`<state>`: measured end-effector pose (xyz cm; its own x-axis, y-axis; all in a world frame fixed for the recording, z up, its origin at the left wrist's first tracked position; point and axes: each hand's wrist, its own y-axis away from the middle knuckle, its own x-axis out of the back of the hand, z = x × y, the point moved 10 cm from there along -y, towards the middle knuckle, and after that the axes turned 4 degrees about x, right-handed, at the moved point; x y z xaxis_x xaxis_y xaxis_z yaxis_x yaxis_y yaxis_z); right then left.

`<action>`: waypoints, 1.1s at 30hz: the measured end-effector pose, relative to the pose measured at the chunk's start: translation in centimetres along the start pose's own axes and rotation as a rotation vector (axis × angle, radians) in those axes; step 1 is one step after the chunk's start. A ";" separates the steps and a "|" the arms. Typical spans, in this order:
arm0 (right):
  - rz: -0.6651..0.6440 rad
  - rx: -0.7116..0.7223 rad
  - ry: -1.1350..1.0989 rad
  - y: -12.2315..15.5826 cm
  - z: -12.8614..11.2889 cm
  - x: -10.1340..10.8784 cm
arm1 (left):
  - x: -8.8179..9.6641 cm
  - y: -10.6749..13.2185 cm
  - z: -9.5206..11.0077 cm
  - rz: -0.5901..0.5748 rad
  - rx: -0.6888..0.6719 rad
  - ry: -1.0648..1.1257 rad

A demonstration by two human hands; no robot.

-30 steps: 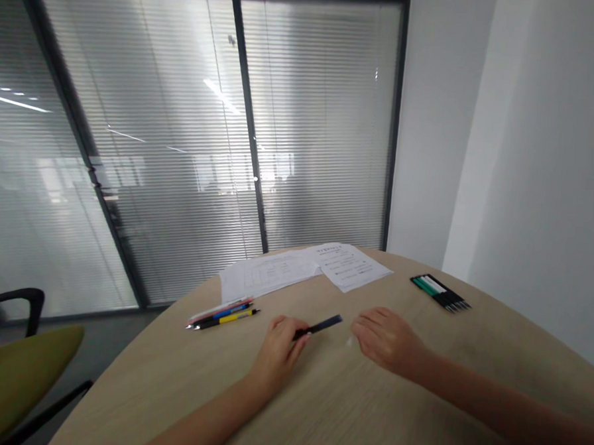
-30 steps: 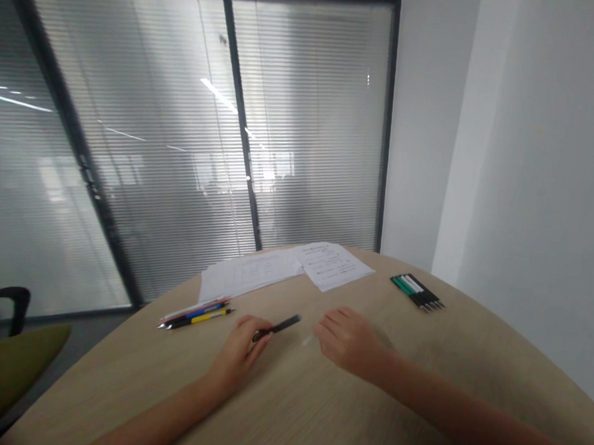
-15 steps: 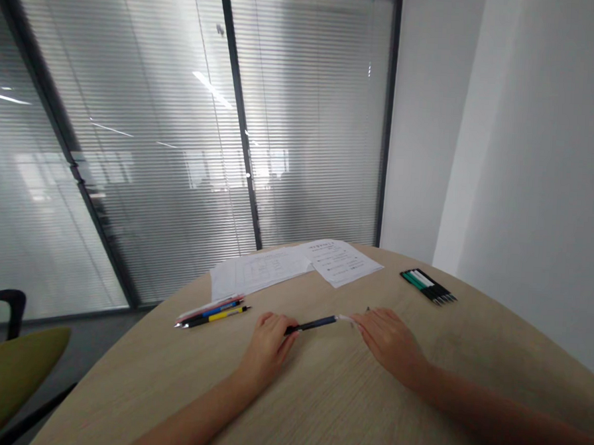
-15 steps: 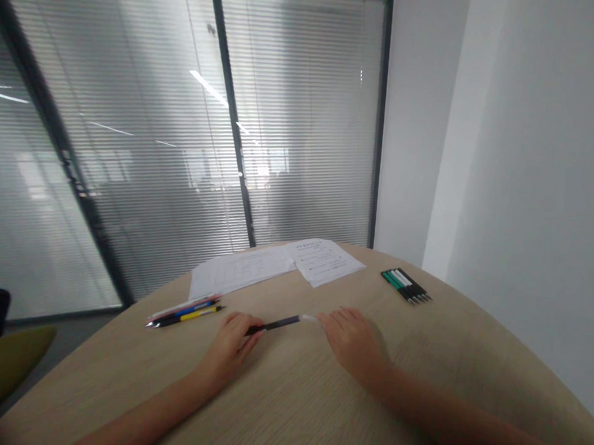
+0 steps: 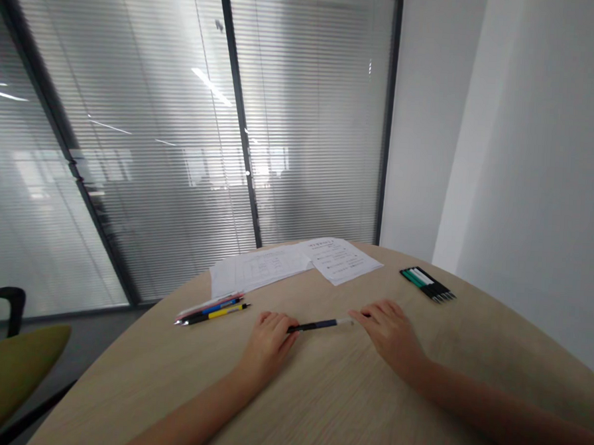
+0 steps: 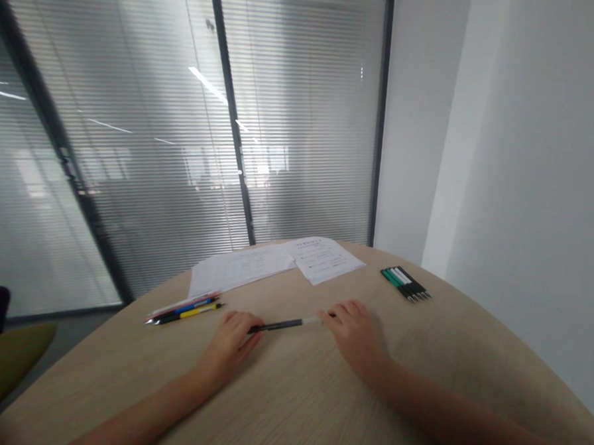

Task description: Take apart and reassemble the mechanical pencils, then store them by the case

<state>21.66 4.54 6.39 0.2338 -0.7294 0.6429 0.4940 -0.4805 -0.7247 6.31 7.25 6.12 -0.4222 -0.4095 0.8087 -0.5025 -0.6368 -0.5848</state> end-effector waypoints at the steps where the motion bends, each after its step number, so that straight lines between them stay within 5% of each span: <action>1: 0.006 0.009 -0.002 0.0 -0.1 0.0 | 0.0 0.0 0.2 0.000 -0.015 -0.001; 15: 0.160 0.335 -0.133 0.5 -4.0 2.5 | 0.1 1.2 5.1 0.087 -0.385 -0.166; 24: 0.391 -0.099 -0.198 1.2 1.4 3.2 | 0.6 0.5 2.1 0.110 -0.127 -0.073; 27: 0.296 -0.167 -0.278 1.2 2.4 1.4 | 0.8 0.5 2.2 0.134 -0.126 -0.085; 33: -0.061 -0.086 -0.380 0.9 1.3 -3.0 | 0.9 0.5 2.2 0.117 -0.109 -0.068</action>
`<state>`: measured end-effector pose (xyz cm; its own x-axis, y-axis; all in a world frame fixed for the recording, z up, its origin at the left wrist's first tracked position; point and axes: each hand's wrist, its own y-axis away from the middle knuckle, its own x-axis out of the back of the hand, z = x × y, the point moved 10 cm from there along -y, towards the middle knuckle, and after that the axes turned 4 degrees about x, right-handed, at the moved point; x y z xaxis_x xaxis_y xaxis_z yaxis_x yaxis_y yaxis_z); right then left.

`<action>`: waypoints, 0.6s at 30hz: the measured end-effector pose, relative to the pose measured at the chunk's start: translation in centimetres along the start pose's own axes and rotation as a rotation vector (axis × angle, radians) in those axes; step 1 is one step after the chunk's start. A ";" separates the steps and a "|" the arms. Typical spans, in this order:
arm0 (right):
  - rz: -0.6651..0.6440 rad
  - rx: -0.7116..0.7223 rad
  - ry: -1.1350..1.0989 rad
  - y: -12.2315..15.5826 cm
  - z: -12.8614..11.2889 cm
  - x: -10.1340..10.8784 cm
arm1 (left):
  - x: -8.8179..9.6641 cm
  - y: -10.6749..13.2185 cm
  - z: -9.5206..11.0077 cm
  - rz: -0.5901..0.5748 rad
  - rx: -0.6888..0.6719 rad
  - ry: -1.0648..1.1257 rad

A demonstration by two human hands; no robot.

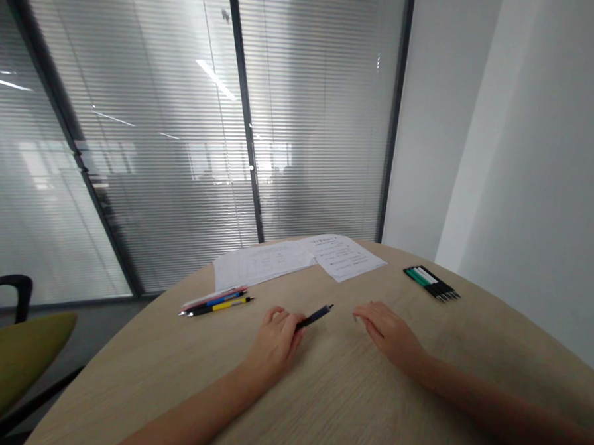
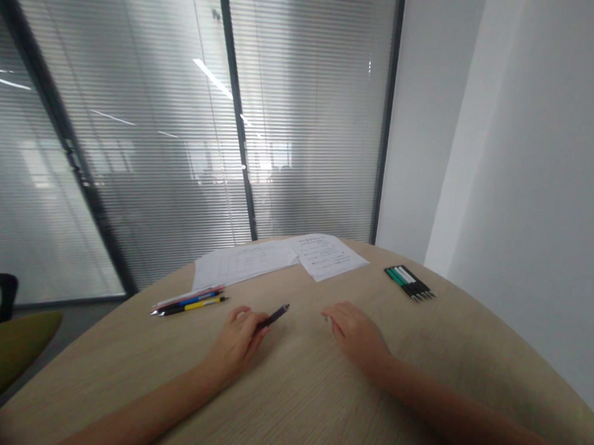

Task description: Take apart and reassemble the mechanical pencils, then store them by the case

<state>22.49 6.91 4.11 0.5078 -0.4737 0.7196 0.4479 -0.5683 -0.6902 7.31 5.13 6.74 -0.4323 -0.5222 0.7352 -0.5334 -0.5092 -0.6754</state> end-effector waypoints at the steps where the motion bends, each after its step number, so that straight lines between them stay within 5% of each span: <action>1: -0.026 0.010 0.003 0.0 -0.1 -0.4 | -0.1 0.0 0.0 -0.011 0.002 0.002; 10: -0.212 -0.004 -0.005 0.6 0.7 -3.2 | -1.3 -0.1 -0.7 -0.179 0.111 -0.037; 18: -0.189 0.000 -0.088 0.7 0.8 -3.0 | -2.0 0.0 -1.1 -0.246 0.138 -0.054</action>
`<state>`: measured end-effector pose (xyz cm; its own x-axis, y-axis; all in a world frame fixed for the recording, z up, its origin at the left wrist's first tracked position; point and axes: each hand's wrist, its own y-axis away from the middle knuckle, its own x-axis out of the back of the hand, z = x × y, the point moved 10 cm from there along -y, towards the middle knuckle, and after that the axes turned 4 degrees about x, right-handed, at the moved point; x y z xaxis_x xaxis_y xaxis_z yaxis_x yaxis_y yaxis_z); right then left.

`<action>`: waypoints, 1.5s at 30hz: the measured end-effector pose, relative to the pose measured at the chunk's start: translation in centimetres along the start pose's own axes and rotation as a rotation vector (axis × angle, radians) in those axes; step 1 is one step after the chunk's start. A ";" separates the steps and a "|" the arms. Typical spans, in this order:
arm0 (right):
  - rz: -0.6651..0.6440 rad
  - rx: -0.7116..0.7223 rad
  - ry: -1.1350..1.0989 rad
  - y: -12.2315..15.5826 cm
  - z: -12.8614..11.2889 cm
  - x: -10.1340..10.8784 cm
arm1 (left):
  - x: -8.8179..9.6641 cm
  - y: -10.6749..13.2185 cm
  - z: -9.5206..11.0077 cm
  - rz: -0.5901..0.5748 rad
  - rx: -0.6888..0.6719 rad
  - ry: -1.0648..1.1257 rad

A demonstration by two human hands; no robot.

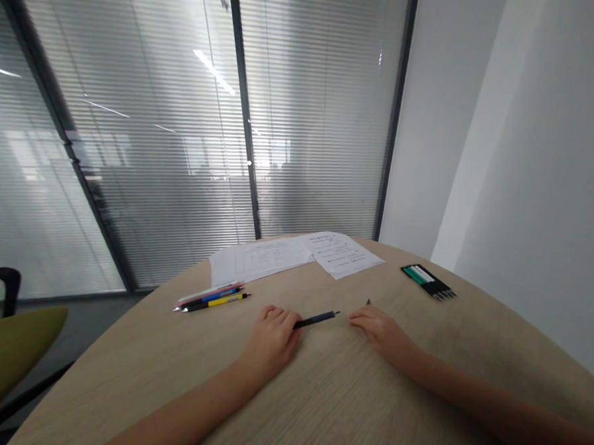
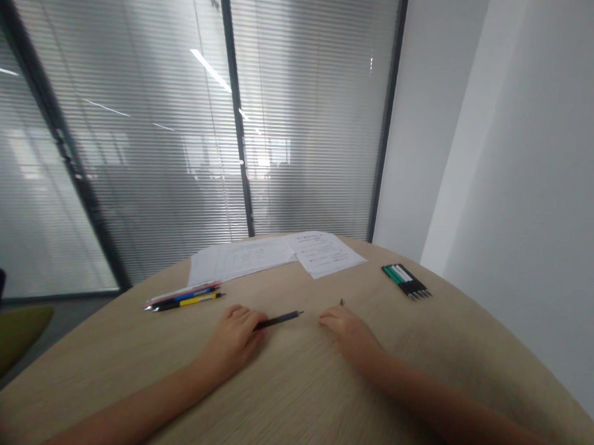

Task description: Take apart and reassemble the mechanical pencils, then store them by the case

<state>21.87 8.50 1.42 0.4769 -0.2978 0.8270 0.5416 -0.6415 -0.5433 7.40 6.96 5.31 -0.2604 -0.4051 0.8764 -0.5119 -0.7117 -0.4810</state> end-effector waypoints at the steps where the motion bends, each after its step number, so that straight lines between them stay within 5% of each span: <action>1: 0.006 0.007 0.001 -0.1 -0.2 0.2 | -0.1 0.0 0.0 -0.001 0.000 -0.006; 9: 0.047 0.018 0.054 -0.2 -1.5 1.5 | 0.0 0.0 0.0 0.010 0.010 -0.058; 14: 0.112 -0.022 -0.125 -0.3 -0.9 2.6 | -0.1 0.0 0.0 -0.009 0.008 -0.052; 16: 0.137 -0.118 -0.277 -0.3 0.4 2.6 | -0.2 0.0 0.1 -0.020 0.003 -0.053; 20: 0.125 -0.533 -0.653 0.8 4.2 0.2 | -0.3 0.0 0.1 -0.017 -0.013 -0.048; 23: 0.105 -0.678 -0.856 1.3 4.0 -1.2 | -0.2 0.1 0.2 0.003 -0.035 -0.027; 45: 0.069 -0.739 -0.942 1.2 2.8 -1.5 | 0.3 0.4 1.2 0.052 -0.125 -0.026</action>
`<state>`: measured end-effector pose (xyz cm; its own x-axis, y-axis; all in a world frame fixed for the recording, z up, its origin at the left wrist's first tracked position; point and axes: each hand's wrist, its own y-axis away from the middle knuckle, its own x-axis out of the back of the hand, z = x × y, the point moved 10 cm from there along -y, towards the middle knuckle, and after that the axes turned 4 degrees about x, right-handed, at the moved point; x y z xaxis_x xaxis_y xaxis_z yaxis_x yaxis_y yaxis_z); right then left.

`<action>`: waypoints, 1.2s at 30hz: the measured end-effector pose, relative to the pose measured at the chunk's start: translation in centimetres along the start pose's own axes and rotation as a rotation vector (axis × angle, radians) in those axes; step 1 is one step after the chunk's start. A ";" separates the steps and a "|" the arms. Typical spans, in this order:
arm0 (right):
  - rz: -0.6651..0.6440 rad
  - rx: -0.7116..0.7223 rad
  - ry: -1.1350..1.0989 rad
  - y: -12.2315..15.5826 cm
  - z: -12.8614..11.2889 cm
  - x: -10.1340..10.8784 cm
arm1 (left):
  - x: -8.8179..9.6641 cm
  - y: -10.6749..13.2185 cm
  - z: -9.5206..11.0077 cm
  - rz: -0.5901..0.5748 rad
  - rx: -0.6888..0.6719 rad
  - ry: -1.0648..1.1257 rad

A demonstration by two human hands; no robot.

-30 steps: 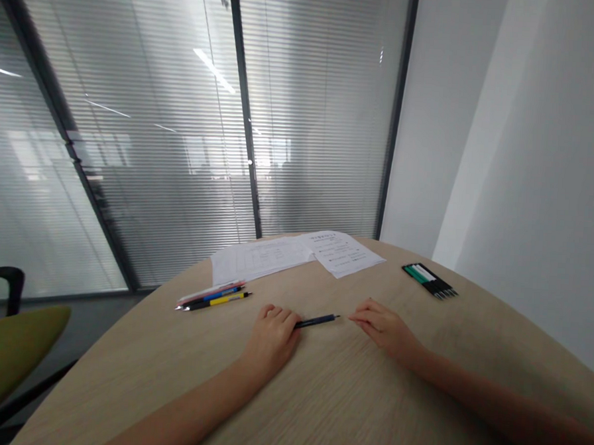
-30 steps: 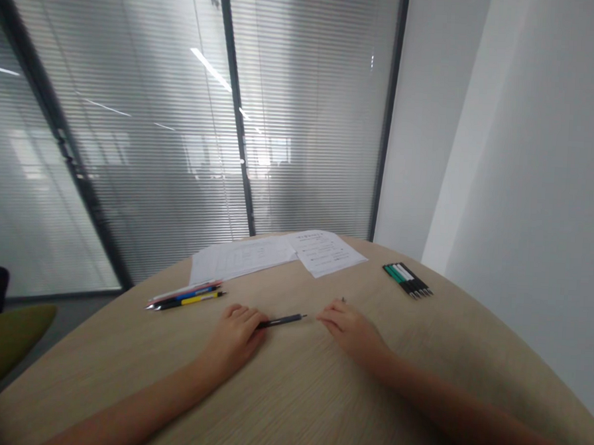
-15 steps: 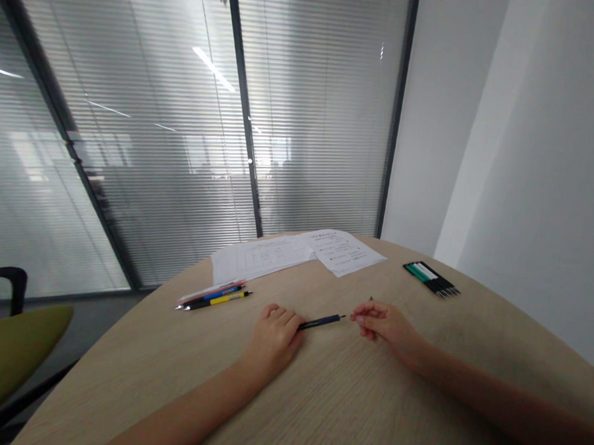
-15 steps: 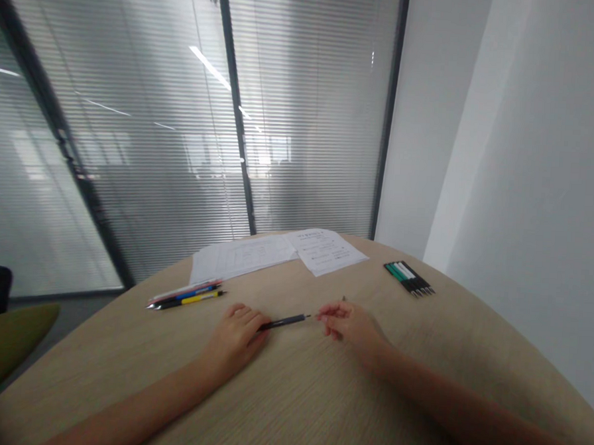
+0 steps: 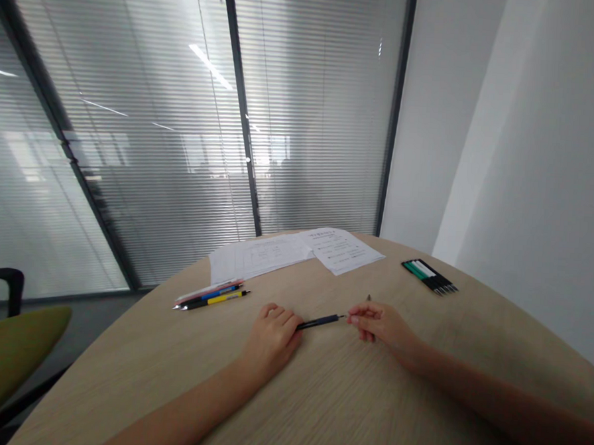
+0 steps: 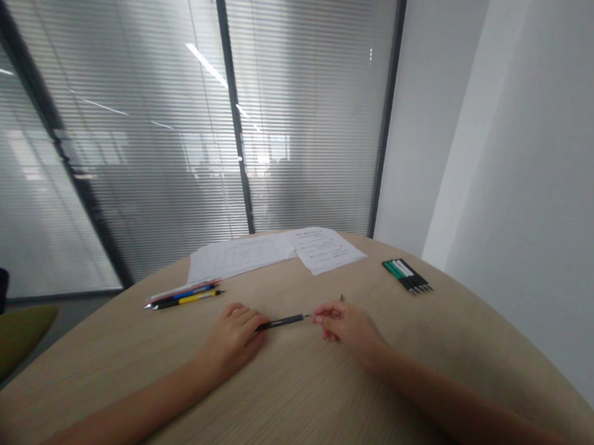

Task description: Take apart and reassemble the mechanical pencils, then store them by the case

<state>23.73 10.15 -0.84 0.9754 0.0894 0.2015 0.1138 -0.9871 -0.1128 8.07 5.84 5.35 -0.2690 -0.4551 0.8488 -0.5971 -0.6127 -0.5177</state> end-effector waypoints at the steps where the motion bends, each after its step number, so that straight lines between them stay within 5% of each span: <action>1: 0.000 0.000 0.001 0.0 0.0 0.0 | 0.0 0.0 0.0 0.001 -0.002 -0.002; 27: -0.066 0.069 0.162 0.5 -0.8 -1.0 | 0.6 -0.1 1.5 0.025 -0.093 -0.004; 36: 0.232 0.434 0.704 -1.2 -2.7 5.1 | -0.5 -0.1 -0.2 -0.051 0.031 0.078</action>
<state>28.07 11.39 2.91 0.6548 -0.3536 0.6680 0.1284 -0.8189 -0.5594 8.13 6.24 5.00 -0.2979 -0.3720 0.8792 -0.5878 -0.6542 -0.4759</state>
